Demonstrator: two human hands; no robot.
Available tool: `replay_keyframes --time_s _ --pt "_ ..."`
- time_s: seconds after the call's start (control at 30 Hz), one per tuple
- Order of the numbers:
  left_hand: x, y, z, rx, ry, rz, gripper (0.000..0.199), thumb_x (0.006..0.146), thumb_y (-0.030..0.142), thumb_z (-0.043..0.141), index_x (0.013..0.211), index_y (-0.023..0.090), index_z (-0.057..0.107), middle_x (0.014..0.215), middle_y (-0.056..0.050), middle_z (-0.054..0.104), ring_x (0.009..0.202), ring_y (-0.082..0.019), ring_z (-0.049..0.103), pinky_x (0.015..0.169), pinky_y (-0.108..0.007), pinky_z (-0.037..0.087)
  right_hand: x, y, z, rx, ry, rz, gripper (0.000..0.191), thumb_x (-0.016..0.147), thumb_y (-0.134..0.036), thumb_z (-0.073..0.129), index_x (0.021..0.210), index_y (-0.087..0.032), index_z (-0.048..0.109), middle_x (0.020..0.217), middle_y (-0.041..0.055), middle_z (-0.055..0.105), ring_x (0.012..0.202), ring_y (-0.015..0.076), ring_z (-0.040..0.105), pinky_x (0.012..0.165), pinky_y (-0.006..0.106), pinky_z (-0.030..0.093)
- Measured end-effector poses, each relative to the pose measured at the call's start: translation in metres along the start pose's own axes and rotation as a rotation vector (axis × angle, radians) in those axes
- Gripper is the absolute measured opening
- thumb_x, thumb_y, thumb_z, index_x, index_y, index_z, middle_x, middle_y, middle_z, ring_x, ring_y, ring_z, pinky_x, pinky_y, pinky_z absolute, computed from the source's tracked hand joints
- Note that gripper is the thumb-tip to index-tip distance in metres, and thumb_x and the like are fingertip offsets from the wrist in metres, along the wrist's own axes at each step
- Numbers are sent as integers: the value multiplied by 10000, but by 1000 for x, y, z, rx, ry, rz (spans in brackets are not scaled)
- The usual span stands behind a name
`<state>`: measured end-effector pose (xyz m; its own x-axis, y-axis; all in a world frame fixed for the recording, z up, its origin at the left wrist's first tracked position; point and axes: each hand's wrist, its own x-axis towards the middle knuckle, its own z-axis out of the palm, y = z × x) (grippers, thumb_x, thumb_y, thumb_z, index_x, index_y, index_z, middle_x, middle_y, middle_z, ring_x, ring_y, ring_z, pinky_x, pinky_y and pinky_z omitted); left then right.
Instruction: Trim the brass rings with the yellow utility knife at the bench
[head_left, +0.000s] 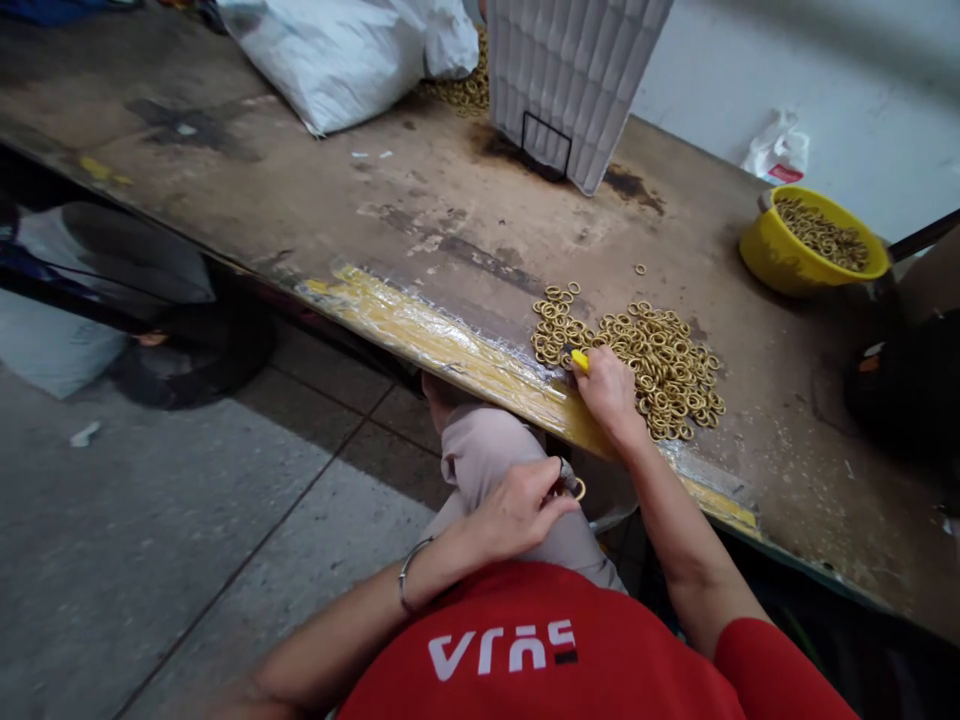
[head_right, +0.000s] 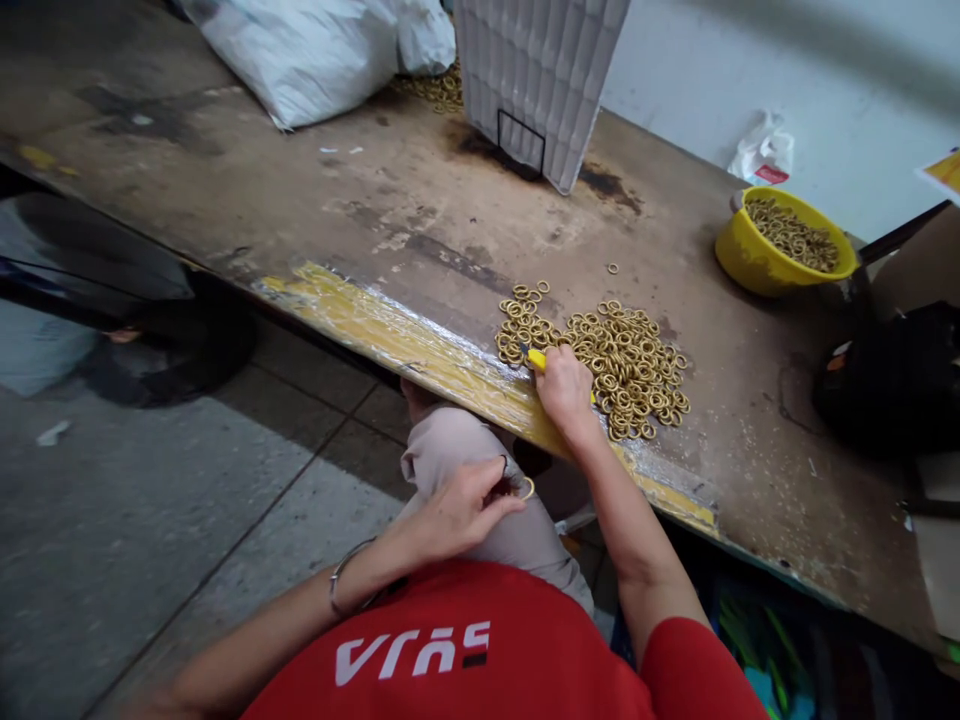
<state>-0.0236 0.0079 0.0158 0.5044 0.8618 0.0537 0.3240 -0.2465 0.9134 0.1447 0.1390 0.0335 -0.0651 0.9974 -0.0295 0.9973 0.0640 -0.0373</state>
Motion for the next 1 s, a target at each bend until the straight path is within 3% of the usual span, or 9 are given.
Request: replay_keyframes --time_s 0.1,0.17,0.3,0.37,0.53,0.8,0.9,1.0 --pt "1 -6 6 -3 -53 -69 243 861 356 714 779 215 534 696 11 615 618 -163 534 597 -275 371 9 -3 3 34 -3 -11 231 997 -301 501 1064 -161 673 1112 131 663 880 221 645 728 297 402" --pt "2 -8 6 -49 -24 -109 289 839 369 735 733 217 513 656 14 619 596 -162 538 582 -274 367 7 1 2 110 25 -31 200 970 -259 516 1036 -162 677 1069 120 677 862 215 635 730 291 400" --pt "9 -8 -4 -325 252 -255 242 886 377 647 767 205 525 696 -6 683 563 -130 554 550 -246 399 -18 12 -7 434 10 -149 142 915 -252 547 896 -192 674 795 33 679 709 176 592 688 266 393" --pt "14 -8 -12 -530 317 -306 261 879 426 646 850 193 531 750 -22 725 498 -98 529 497 -224 393 -35 14 -13 593 -21 -223 121 890 -261 572 833 -204 663 738 8 662 666 158 576 668 255 392" --pt "21 -3 -19 -779 271 -338 434 789 519 741 957 150 587 771 -51 748 431 -62 492 406 -187 330 -70 7 -22 764 -65 -323 115 890 -286 606 829 -207 663 743 -5 655 666 137 573 653 241 398" --pt "15 6 -12 -907 240 -381 422 686 482 850 826 125 674 667 -17 682 482 -69 529 451 -188 396 -96 10 -19 815 11 -402 128 951 -296 582 960 -211 677 885 38 709 808 170 653 758 269 472" --pt "14 8 -10 -875 260 -375 375 689 445 851 785 129 673 595 9 633 499 -80 537 484 -196 424 -107 12 -14 652 51 -381 167 950 -190 525 1016 -199 677 945 70 717 870 192 664 791 284 478" --pt "15 7 -8 -824 295 -355 359 700 443 834 785 137 665 584 17 620 510 -91 542 490 -203 437 -115 9 -10 453 -8 -342 247 899 -89 502 1043 -190 676 963 80 714 865 198 658 767 278 469"
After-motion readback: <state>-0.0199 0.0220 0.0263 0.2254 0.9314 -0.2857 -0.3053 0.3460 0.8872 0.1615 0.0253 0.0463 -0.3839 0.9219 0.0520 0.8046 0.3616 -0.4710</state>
